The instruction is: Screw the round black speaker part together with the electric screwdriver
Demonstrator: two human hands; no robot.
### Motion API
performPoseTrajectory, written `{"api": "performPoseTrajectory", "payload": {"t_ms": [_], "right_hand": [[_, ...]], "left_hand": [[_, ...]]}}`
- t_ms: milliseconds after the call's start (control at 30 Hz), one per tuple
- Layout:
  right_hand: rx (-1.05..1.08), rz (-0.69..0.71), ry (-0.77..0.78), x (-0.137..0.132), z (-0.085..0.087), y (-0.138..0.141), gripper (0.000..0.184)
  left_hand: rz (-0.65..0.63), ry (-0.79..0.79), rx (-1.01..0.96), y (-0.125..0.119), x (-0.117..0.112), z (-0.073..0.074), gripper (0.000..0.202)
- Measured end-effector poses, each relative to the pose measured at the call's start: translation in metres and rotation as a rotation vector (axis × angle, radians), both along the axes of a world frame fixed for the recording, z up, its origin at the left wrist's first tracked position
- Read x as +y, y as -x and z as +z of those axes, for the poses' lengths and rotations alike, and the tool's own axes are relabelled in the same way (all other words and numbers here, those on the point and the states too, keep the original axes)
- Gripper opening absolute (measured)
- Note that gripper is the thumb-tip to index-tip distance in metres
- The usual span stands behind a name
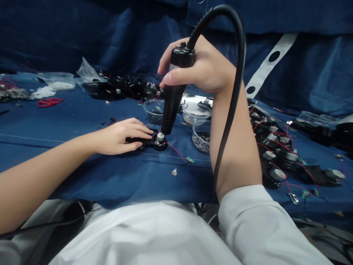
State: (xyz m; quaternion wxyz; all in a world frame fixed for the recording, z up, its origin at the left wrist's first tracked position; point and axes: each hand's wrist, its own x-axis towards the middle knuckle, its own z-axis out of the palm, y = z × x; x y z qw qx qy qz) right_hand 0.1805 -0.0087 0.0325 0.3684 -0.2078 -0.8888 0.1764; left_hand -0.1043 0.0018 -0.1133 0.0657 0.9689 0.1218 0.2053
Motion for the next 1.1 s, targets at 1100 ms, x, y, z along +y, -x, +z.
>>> {"api": "performPoseTrajectory", "payload": {"t_ms": [1100], "right_hand": [[0.029, -0.024, 0.073, -0.0078, -0.0007, 0.0018, 0.017]], "left_hand": [[-0.053, -0.042, 0.089, -0.0083, 0.0054, -0.0024, 0.045]]}}
